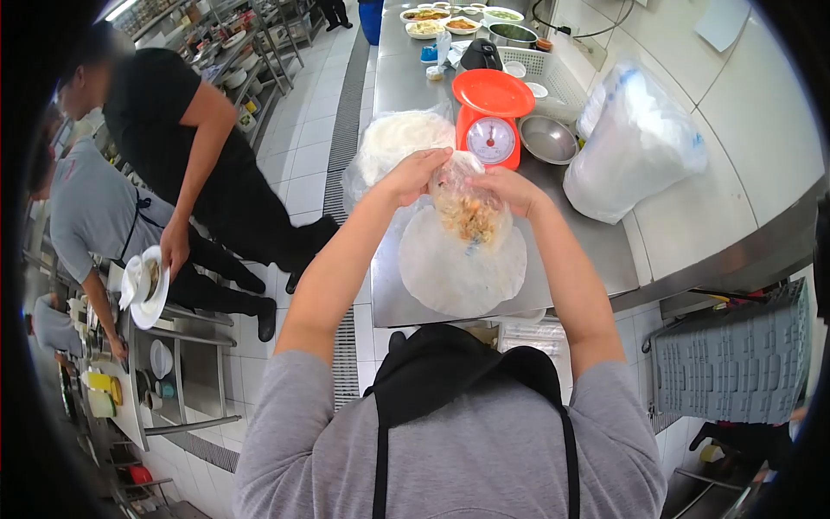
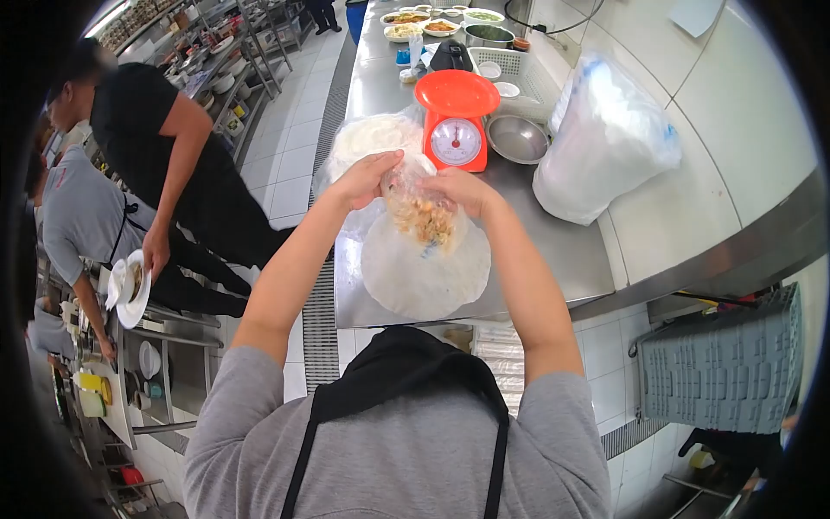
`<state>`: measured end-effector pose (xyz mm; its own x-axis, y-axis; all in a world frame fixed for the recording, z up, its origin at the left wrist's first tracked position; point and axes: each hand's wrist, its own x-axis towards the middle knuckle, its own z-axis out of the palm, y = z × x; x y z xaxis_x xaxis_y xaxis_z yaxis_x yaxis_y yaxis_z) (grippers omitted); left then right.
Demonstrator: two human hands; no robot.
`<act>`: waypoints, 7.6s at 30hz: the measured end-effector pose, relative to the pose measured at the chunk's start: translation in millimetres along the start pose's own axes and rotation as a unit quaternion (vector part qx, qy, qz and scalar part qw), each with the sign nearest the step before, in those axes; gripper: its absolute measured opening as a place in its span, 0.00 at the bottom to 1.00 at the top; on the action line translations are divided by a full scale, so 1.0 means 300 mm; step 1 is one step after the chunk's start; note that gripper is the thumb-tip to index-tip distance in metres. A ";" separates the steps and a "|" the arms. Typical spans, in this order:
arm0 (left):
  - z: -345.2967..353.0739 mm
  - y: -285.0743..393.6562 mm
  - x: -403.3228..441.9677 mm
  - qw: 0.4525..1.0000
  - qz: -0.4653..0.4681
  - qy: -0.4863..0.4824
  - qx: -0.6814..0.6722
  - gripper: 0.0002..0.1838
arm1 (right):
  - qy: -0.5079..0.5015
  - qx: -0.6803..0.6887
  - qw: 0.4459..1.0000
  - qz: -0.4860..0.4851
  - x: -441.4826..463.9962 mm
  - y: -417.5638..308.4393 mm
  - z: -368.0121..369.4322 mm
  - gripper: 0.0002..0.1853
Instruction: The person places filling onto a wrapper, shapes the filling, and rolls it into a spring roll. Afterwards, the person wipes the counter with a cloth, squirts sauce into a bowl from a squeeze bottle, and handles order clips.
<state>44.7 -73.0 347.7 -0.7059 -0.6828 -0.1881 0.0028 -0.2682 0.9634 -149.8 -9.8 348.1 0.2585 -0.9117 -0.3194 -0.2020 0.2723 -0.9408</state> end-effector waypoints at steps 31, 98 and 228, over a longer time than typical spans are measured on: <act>-0.034 -0.071 0.011 0.999 -0.052 0.007 0.010 0.24 | 0.022 0.172 0.983 -0.054 0.029 0.161 0.001 0.16; 0.085 -0.113 -0.136 0.904 0.112 -0.103 -0.400 0.34 | 0.260 -0.167 0.874 -0.376 -0.180 0.029 0.202 0.28; 0.064 -0.244 -0.244 0.877 0.076 0.066 -0.470 0.26 | 0.163 -0.070 0.947 -0.267 -0.086 0.223 0.271 0.16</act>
<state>82.5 9.7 294.5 -0.5585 -0.8154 -0.1525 0.7163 -0.5668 0.4071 -93.1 57.1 284.1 0.0583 -0.9604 0.2723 -0.2544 -0.2781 -0.9262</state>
